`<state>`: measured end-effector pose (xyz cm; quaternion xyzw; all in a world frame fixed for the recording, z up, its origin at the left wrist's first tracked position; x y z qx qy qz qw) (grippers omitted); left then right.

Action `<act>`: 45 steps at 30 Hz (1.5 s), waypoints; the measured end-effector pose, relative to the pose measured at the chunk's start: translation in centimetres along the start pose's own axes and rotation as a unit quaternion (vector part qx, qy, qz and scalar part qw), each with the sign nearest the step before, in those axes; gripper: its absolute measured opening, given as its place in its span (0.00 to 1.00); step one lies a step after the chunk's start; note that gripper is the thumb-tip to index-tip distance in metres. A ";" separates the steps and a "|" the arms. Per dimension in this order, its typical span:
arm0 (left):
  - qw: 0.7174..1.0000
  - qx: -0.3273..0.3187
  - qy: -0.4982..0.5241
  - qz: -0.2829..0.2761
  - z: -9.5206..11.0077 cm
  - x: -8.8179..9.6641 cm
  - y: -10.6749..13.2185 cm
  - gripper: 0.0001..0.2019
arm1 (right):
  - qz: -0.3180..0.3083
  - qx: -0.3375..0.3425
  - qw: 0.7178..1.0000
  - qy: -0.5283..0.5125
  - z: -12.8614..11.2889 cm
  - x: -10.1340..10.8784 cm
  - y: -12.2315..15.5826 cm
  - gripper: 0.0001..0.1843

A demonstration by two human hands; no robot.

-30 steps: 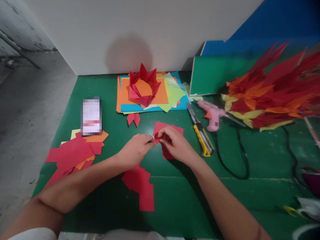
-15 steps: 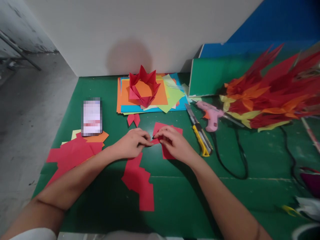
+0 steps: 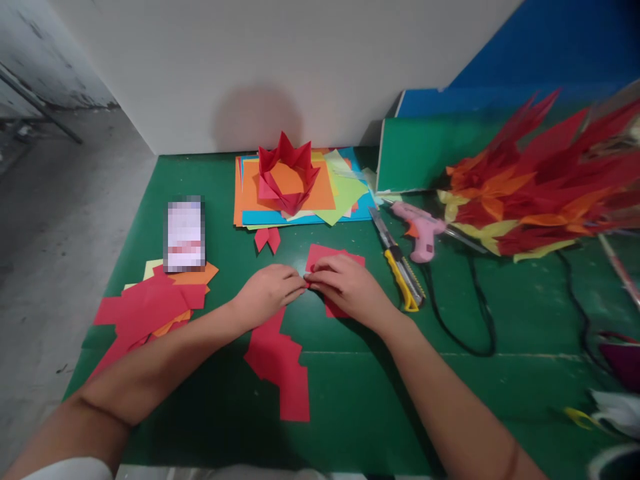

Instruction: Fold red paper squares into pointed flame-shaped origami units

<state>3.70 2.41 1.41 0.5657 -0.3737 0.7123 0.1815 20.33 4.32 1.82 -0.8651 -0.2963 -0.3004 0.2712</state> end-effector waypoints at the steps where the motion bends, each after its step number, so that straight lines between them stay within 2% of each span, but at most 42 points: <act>1: 1.000 -0.006 -0.021 -0.005 0.1 0.0 0.0 0.13 | -0.004 0.010 1.000 0.011 0.0 0.0 0.0 0.11; 4: 0.998 0.000 -0.055 -0.007 0.3 0.0 -0.1 0.13 | -0.001 0.027 0.999 0.038 -0.1 0.0 0.0 0.11; 10: 0.998 0.052 -0.035 -0.008 -0.4 -0.1 -0.5 0.10 | 0.046 0.035 0.996 0.062 -0.5 -0.4 -0.2 0.12; 14: 0.994 0.087 0.058 0.018 -0.7 0.2 -0.4 0.11 | 0.100 0.022 0.993 0.056 -0.9 -0.2 -0.2 0.11; 24: 0.947 0.229 0.220 0.042 -0.7 1.2 -0.2 0.10 | 0.109 -0.084 0.988 -0.074 -1.1 0.3 -0.1 0.09; 27: 0.910 0.281 0.306 0.020 -0.9 0.9 -0.2 0.11 | 0.128 -0.124 0.972 -0.153 -0.9 0.3 0.1 0.08; 29: 0.861 0.324 0.391 -0.014 -1.0 0.5 0.0 0.11 | 0.143 -0.131 0.964 -0.179 -0.6 0.6 0.4 0.11; 32: 0.766 0.376 0.518 -0.058 -1.2 -0.3 0.2 0.14 | 0.141 -0.081 0.976 -0.147 -0.6 1.3 0.5 0.14; 34: 0.707 0.399 0.581 -0.068 -1.2 -0.7 0.2 0.15 | 0.116 -0.033 0.987 -0.106 -0.8 1.5 0.5 0.14; 37: 0.642 0.413 0.642 -0.071 -1.3 -0.8 -0.1 0.15 | 0.111 0.018 0.992 -0.059 -1.4 1.8 0.3 0.08; 39: 0.619 0.412 0.663 -0.084 -1.2 -0.7 -0.2 0.15 | 0.137 0.033 0.989 -0.035 -1.8 2.0 0.3 0.09; 41: 0.608 0.410 0.672 -0.100 -1.0 -0.7 -0.3 0.14 | 0.152 0.054 0.987 -0.015 -2.2 2.2 0.2 0.10; 43: 0.615 0.412 0.665 -0.102 -0.8 -0.7 -0.3 0.16 | 0.148 0.081 0.986 0.000 -2.6 2.3 0.2 0.10; 45: 0.644 0.415 0.636 -0.090 -0.7 -0.7 -0.2 0.20 | 0.148 0.089 0.985 0.022 -2.7 2.5 0.0 0.11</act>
Point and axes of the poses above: each hand's wrist, its own y-axis away from the middle knuckle, its own x-axis out of the back of the hand, z = x × y, the point moved 3 cm from there along -y, towards the middle knuckle, and after that the axes turned 15 degrees about -y, right-handed, at the moved point
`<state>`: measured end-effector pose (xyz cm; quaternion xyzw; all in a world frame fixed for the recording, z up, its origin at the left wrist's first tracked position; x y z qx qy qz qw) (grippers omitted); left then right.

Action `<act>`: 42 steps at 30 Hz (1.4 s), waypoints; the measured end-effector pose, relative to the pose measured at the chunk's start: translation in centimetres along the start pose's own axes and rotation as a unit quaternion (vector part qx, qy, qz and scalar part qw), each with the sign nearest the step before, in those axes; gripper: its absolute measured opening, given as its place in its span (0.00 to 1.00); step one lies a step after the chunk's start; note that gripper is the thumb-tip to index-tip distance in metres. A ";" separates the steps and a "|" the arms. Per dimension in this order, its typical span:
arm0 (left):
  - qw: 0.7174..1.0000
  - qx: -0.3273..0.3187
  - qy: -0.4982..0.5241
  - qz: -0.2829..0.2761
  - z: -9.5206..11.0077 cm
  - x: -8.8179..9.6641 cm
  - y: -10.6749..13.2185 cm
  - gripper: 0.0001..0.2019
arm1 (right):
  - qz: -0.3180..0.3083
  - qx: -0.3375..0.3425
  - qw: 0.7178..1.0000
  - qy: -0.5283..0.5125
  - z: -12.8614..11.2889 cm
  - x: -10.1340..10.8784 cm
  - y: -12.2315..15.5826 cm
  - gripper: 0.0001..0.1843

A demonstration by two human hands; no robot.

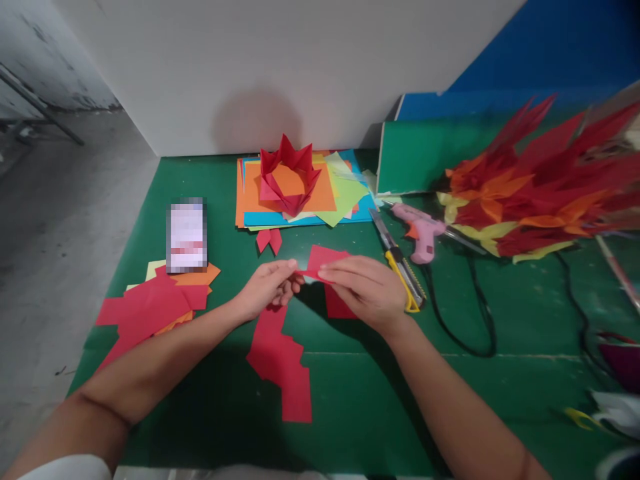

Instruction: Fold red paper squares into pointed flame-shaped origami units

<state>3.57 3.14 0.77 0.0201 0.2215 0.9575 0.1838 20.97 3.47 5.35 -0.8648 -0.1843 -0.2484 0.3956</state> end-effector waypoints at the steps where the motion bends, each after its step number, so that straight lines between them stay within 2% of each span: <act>1: 1.000 -0.010 -0.023 0.016 -0.1 -0.1 0.1 0.24 | 0.007 -0.008 1.000 0.020 0.2 0.0 -0.1 0.11; 4: 0.993 -0.037 -0.102 0.038 -0.3 -0.4 0.6 0.30 | 0.019 -0.058 0.994 0.087 1.1 -0.3 -0.7 0.13; 8: 0.969 -0.115 -0.219 -0.001 -0.2 -1.0 1.2 0.30 | -0.046 -0.078 0.987 0.130 2.6 -2.6 -2.0 0.18; 11: 0.928 -0.202 -0.313 -0.024 0.2 -1.3 1.5 0.25 | -0.107 -0.096 0.977 0.154 3.7 -4.7 -3.3 0.19; 13: 0.896 -0.255 -0.362 -0.019 0.4 -1.4 1.7 0.23 | -0.138 -0.122 0.969 0.165 4.3 -5.7 -4.1 0.18; 15: 0.869 -0.295 -0.396 -0.015 0.6 -1.5 1.8 0.22 | -0.178 -0.115 0.963 0.165 4.4 -6.5 -4.7 0.16; 17: 0.846 -0.322 -0.424 -0.018 0.5 -1.6 1.8 0.21 | -0.192 -0.106 0.962 0.164 4.4 -6.8 -4.9 0.17; 21: 0.807 -0.352 -0.475 -0.009 0.3 -1.9 1.8 0.21 | -0.180 -0.106 0.964 0.162 4.1 -6.5 -4.5 0.19; 25: 0.798 -0.359 -0.484 -0.020 0.2 -2.0 1.7 0.20 | -0.179 -0.116 0.965 0.155 4.0 -6.5 -4.4 0.16; 29: 0.798 -0.364 -0.479 -0.027 0.2 -2.0 1.7 0.20 | -0.176 -0.129 0.962 0.167 4.3 -7.2 -5.0 0.17; 33: 0.799 -0.362 -0.480 -0.032 0.2 -1.9 1.6 0.19 | -0.172 -0.128 0.962 0.169 4.5 -7.4 -5.3 0.26; 36: 0.798 -0.362 -0.480 -0.031 0.1 -1.9 1.6 0.19 | -0.177 -0.125 0.964 0.156 4.1 -6.8 -5.0 0.32; 39: 0.799 -0.362 -0.480 -0.030 0.0 -1.9 1.5 0.19 | -0.168 -0.121 0.965 0.161 3.5 -6.1 -4.4 0.28; 42: 0.796 -0.360 -0.485 -0.031 0.0 -2.0 1.5 0.19 | -0.184 -0.122 0.959 0.179 3.3 -6.3 -4.0 0.24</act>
Point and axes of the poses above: each hand's wrist, its own y-axis away from the middle knuckle, its own x-axis out of the back of the hand, z = x × y, the point moved 3 cm from there along -y, towards the middle knuckle, and after that the axes turned 15 degrees about -y, right-handed, at the moved point
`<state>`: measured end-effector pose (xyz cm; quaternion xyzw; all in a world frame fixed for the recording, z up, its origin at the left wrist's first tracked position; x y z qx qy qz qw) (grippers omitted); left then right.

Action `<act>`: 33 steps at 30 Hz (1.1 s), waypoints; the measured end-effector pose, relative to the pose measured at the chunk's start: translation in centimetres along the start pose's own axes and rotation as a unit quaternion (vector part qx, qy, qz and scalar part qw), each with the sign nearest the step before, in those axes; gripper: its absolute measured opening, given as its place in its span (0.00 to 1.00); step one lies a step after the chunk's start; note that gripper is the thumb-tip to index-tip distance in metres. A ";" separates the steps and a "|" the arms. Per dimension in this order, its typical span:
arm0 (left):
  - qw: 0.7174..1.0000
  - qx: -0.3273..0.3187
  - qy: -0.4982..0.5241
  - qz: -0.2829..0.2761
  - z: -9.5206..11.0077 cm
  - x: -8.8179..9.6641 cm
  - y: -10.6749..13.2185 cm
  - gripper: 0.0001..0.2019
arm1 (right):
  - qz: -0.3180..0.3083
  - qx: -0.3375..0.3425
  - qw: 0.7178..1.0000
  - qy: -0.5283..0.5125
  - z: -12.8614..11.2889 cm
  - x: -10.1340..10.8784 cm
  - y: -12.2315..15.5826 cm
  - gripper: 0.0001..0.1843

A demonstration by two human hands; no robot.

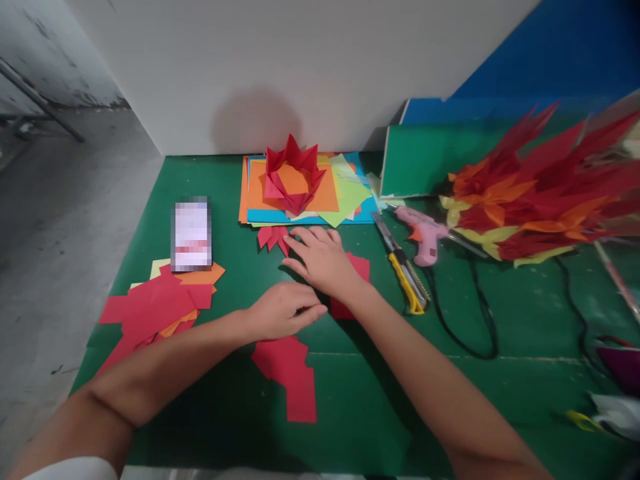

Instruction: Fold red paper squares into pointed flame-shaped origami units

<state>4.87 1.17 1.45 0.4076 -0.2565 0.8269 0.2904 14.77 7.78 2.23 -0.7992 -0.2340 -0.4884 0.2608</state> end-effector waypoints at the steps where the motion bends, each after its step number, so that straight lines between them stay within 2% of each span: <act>1: 1.000 0.000 -0.003 -0.001 0.0 0.0 0.0 0.19 | -0.003 -0.007 1.000 0.008 0.0 -0.2 0.0 0.24; 5: 1.000 -0.006 -0.016 0.007 0.2 0.2 0.0 0.19 | 0.005 -0.022 1.000 0.016 0.1 0.2 -0.1 0.23; 9: 0.998 -0.020 -0.008 0.052 0.4 0.5 -0.1 0.12 | 0.046 -0.068 0.997 0.011 1.6 2.5 1.8 0.20; 13: 0.994 0.006 -0.044 0.096 0.1 0.6 0.0 0.10 | -0.010 -0.098 0.994 -0.056 3.7 3.7 5.3 0.23; 15: 0.992 0.021 -0.089 0.090 -0.1 0.4 0.1 0.12 | -0.037 -0.096 0.992 -0.078 4.3 3.6 6.6 0.26; 18: 0.987 0.017 -0.151 0.055 -0.3 0.1 0.1 0.16 | -0.022 -0.101 0.990 -0.098 4.3 3.4 7.3 0.30; 23: 0.983 0.014 -0.181 0.034 -0.4 0.4 -0.1 0.15 | 0.012 -0.089 0.985 -0.146 3.6 3.2 6.4 0.22; 28: 0.979 0.010 -0.197 0.050 -0.5 0.7 -0.3 0.11 | 0.005 -0.039 0.984 -0.172 3.5 2.7 6.6 0.20; 33: 0.981 0.039 -0.155 0.107 -0.8 0.7 0.0 0.10 | 0.034 -0.038 0.977 -0.208 3.9 2.2 7.4 0.20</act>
Point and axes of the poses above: each hand's wrist, its own y-axis away from the middle knuckle, its own x-axis out of the back of the hand, z = x × y, the point moved 3 cm from there along -y, towards the middle knuckle, and after that the axes turned 15 degrees about -y, right-handed, at the moved point
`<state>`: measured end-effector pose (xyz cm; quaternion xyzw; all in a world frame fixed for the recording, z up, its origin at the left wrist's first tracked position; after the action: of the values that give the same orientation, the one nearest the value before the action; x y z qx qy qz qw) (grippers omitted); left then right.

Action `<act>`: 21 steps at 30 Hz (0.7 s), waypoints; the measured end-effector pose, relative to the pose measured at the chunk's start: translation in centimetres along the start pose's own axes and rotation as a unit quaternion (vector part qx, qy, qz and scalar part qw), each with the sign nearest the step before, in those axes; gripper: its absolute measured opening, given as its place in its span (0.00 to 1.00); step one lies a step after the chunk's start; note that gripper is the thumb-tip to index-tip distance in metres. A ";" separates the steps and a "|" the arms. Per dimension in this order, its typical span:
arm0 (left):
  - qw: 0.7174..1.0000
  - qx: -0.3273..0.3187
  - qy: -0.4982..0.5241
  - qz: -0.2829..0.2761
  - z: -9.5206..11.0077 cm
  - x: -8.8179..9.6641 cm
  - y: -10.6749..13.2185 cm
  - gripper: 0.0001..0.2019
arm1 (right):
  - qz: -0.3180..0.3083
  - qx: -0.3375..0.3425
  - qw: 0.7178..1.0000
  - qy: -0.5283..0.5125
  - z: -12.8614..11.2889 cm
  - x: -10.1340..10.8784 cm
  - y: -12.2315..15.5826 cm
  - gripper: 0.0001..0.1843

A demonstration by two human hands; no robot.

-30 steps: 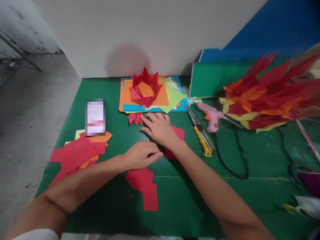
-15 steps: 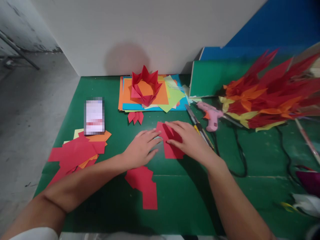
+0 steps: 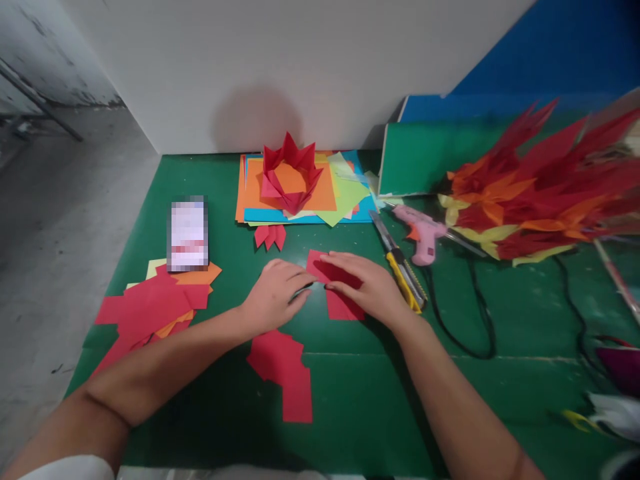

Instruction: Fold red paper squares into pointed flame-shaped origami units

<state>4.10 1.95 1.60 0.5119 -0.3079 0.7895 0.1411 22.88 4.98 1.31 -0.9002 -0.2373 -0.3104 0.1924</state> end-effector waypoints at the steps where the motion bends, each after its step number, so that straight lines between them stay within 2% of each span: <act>1: 1.000 0.009 0.005 0.009 -0.1 0.0 0.0 0.10 | 0.005 0.006 1.000 -0.007 0.0 -0.1 0.0 0.19; 4: 0.999 0.021 0.020 0.022 -0.3 0.0 0.0 0.13 | 0.027 0.034 0.999 -0.025 0.1 -0.4 -0.1 0.15; 7: 0.998 0.029 0.058 0.016 -0.5 0.0 -0.1 0.14 | 0.078 0.059 0.994 -0.039 0.0 -0.5 -0.3 0.10; 12: 0.988 0.060 0.141 0.029 -0.9 0.1 -0.2 0.19 | 0.133 0.105 0.982 -0.082 -1.3 -0.2 -0.3 0.09; 18: 0.973 0.060 0.223 0.028 -0.6 0.1 -0.2 0.16 | 0.079 0.113 0.983 -0.120 -2.6 -0.5 -0.1 0.12; 21: 0.957 0.109 0.267 0.040 -0.7 0.2 -0.3 0.13 | 0.048 0.107 0.984 -0.132 -2.7 -0.6 0.0 0.14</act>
<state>3.63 2.62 1.63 0.2821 -0.1908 0.9312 0.1300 21.21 3.50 2.90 -0.9179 -0.2493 -0.1522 0.2687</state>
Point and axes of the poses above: each hand's wrist, its own y-axis away from the middle knuckle, its own x-axis out of the back of the hand, z = x × y, the point moved 3 cm from there along -y, towards the middle knuckle, and after that the axes turned 15 degrees about -y, right-handed, at the moved point
